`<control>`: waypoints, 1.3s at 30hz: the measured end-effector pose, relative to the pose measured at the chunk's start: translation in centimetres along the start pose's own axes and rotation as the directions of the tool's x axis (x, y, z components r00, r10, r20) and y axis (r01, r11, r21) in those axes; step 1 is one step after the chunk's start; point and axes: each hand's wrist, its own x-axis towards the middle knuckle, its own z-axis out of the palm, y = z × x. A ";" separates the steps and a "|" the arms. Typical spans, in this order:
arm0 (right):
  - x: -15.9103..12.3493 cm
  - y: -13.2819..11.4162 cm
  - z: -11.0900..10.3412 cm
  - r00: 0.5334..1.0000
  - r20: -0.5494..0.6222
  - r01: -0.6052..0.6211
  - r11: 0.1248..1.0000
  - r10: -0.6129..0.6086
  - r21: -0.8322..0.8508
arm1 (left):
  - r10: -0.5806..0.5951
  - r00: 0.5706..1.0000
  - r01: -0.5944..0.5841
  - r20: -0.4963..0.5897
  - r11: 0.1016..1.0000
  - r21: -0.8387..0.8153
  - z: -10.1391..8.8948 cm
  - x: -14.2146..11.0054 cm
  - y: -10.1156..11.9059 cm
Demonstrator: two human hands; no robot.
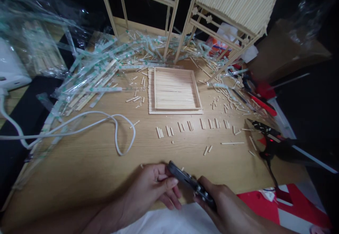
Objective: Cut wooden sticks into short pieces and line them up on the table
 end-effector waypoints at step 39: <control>0.6 0.0 -0.1 0.997 0.071 -0.010 0.996 0.004 0.092 | -0.029 0.999 0.030 -0.045 0.999 0.026 -0.3 0.0 0.8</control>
